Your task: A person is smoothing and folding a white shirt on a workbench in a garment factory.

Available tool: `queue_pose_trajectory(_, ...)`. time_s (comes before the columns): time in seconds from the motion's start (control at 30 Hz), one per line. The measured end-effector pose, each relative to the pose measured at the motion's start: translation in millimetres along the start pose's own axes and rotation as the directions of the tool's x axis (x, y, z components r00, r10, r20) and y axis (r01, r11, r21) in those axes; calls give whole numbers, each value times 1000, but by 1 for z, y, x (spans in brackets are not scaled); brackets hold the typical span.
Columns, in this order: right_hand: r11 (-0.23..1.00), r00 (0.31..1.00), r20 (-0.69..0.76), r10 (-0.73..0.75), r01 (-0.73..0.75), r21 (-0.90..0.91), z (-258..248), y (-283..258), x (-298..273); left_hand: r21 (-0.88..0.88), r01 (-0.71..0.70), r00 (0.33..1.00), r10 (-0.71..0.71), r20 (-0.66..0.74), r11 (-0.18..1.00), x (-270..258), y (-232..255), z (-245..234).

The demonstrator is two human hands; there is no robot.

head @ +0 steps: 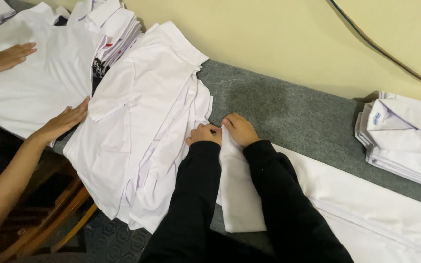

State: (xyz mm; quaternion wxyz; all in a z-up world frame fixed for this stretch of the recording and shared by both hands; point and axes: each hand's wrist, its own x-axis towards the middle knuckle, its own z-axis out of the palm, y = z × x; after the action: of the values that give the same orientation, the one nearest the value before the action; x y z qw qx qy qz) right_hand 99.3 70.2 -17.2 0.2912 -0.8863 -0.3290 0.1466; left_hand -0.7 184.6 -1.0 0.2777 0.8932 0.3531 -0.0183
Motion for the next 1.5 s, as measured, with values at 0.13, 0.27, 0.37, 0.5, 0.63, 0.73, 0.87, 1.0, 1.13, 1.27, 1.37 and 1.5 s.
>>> queue_pose_trajectory(0.13,997,998,28,-65,66,-29,-3,0,0,-6,4,1000,-4,-18,1000,-7,2,-2)
queue_pose_trajectory(0.27,995,999,51,15,-10,-99,0,-4,4,-21,-36,998,36,-45,999,-8,-2,2)
queue_pose_trajectory(0.37,990,998,30,57,-52,-127,3,-6,6,-23,-54,997,53,-62,998,-7,-5,7)
queue_pose_trajectory(0.5,986,997,-17,79,-81,-145,8,-4,7,-8,-55,995,54,-89,998,-8,-4,9)
queue_pose_trajectory(0.63,994,997,-21,76,-77,-77,6,-4,5,-28,-75,993,72,-96,997,2,-12,20)
queue_pose_trajectory(0.73,990,991,-21,135,-134,31,5,2,8,-58,-61,992,54,-114,996,9,-15,29)
queue_pose_trajectory(0.87,990,994,9,109,-109,89,-5,-1,4,-35,-69,994,66,-85,997,2,-12,21)
queue_pose_trajectory(1.0,996,997,6,73,-74,55,-9,-7,-1,-36,-94,992,90,-90,995,-1,-13,19)
queue_pose_trajectory(1.13,995,995,-11,101,-101,-5,0,-6,3,-33,-65,993,61,-101,997,5,-14,27)
queue_pose_trajectory(1.27,993,995,-17,99,-100,-54,6,0,7,4,-36,993,36,-109,999,2,-8,26)
queue_pose_trajectory(1.37,993,992,-39,118,-118,2,4,1,6,-17,-50,991,47,-129,999,2,-10,26)
queue_pose_trajectory(1.5,979,991,-59,123,-111,172,2,9,9,-130,-93,987,74,-142,987,-4,-13,17)
